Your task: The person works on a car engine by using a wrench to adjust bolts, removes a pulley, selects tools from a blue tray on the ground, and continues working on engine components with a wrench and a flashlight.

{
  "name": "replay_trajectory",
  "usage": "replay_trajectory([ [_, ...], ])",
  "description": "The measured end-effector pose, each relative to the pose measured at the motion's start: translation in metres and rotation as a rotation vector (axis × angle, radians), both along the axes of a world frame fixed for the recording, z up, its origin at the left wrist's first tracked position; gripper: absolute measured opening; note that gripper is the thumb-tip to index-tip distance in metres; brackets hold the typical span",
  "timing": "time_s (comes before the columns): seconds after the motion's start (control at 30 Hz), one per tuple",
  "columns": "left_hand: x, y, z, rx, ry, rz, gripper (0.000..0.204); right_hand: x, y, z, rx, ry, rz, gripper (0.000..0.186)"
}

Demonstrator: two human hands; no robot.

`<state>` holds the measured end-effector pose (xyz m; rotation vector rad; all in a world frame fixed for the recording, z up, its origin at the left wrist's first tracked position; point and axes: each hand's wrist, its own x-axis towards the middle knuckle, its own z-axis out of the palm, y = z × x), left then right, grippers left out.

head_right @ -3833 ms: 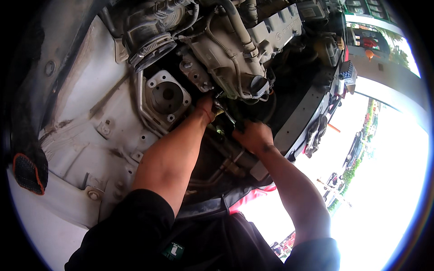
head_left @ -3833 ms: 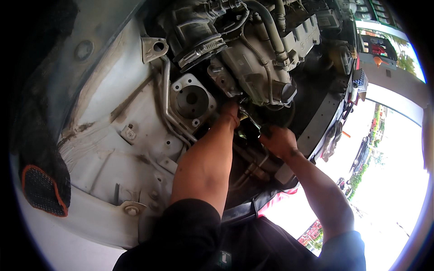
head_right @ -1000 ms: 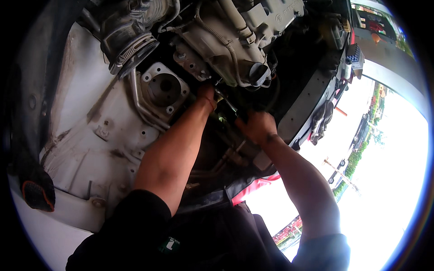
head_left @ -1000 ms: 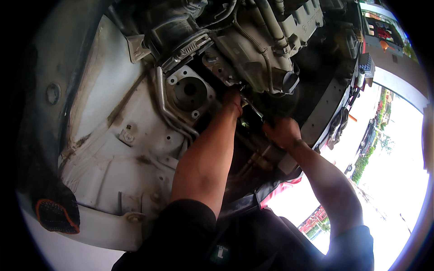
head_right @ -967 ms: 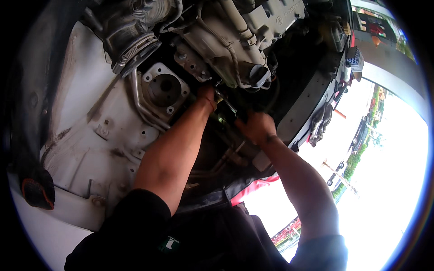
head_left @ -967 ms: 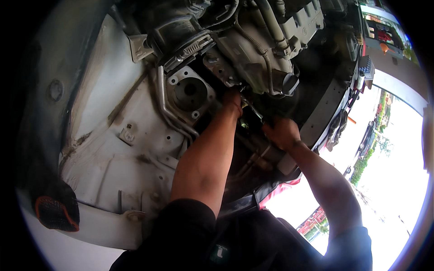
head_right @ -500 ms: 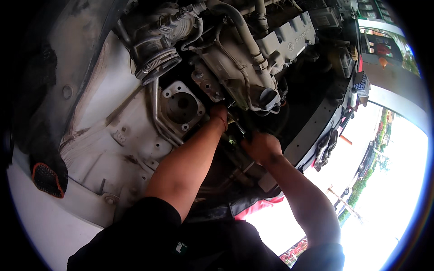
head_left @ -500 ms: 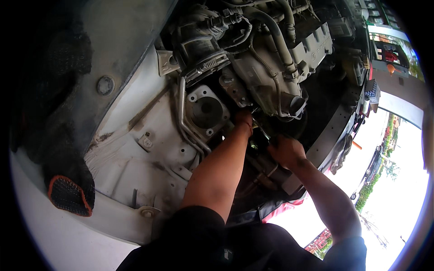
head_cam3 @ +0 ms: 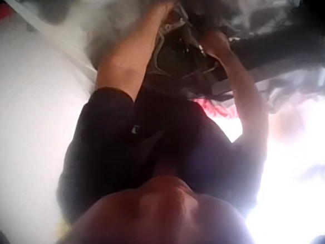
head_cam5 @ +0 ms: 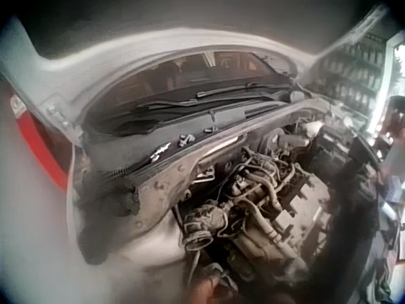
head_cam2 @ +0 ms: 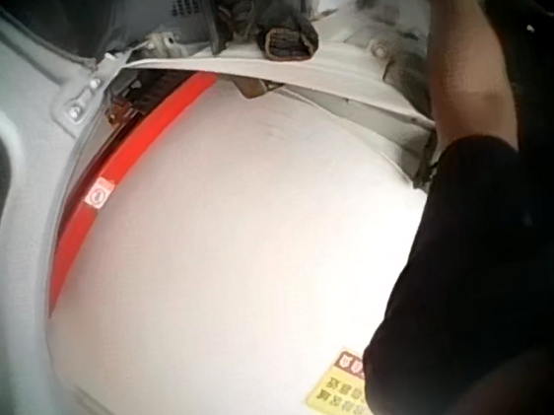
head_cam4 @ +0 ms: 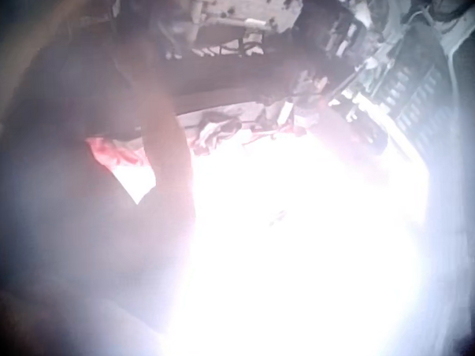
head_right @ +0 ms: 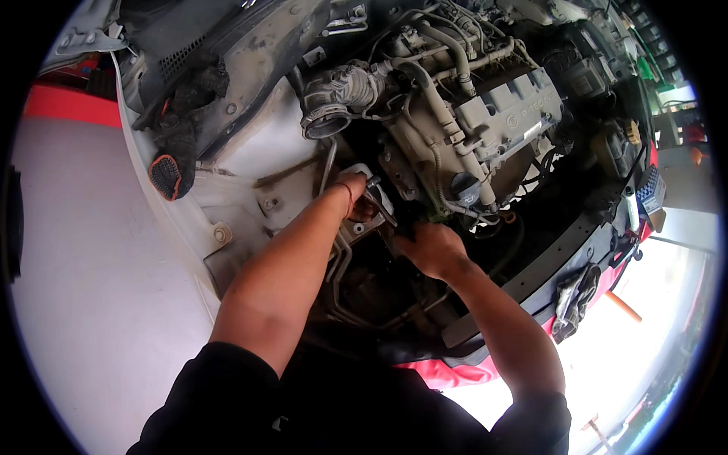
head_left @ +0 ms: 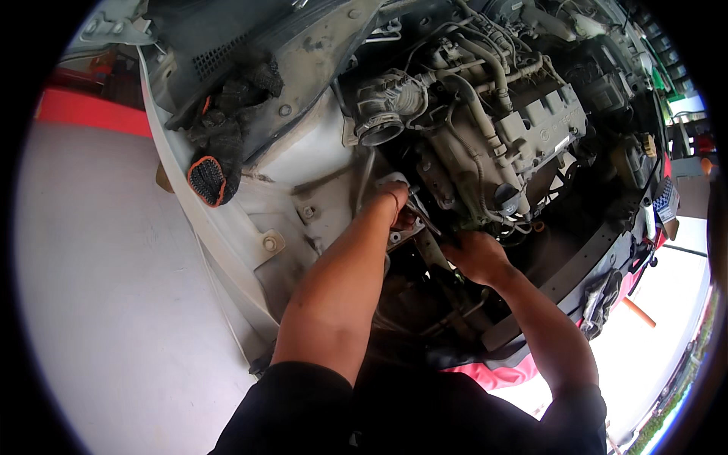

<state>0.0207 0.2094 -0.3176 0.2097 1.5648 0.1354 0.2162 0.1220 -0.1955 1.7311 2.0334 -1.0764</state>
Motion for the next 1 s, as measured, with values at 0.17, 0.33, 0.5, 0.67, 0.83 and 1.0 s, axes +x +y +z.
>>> replay_trajectory([
  [0.17,-0.026,0.056,-0.06,0.612,0.235,0.21,0.039,-0.055,0.027,-0.017,0.12,0.077,-0.207,0.048],
  [0.33,-0.039,0.065,-0.133,0.559,0.024,0.178,0.039,-0.052,0.026,-0.037,0.084,0.026,-0.201,0.049],
  [0.5,0.004,0.032,-0.033,0.627,-0.243,0.323,0.031,-0.033,0.002,-0.114,0.057,-0.009,-0.298,0.054],
  [0.67,-0.014,0.036,-0.05,0.687,-0.274,0.287,0.035,-0.033,0.013,-0.089,-0.004,0.141,-0.305,0.057],
  [0.83,-0.03,0.052,-0.068,0.423,-0.397,0.262,0.035,-0.053,0.058,0.028,-0.3,0.415,-0.529,0.053],
  [1.0,-0.006,0.05,-0.043,0.667,-0.209,0.249,0.038,-0.055,0.05,-0.014,-0.185,-0.028,-0.09,0.054],
])
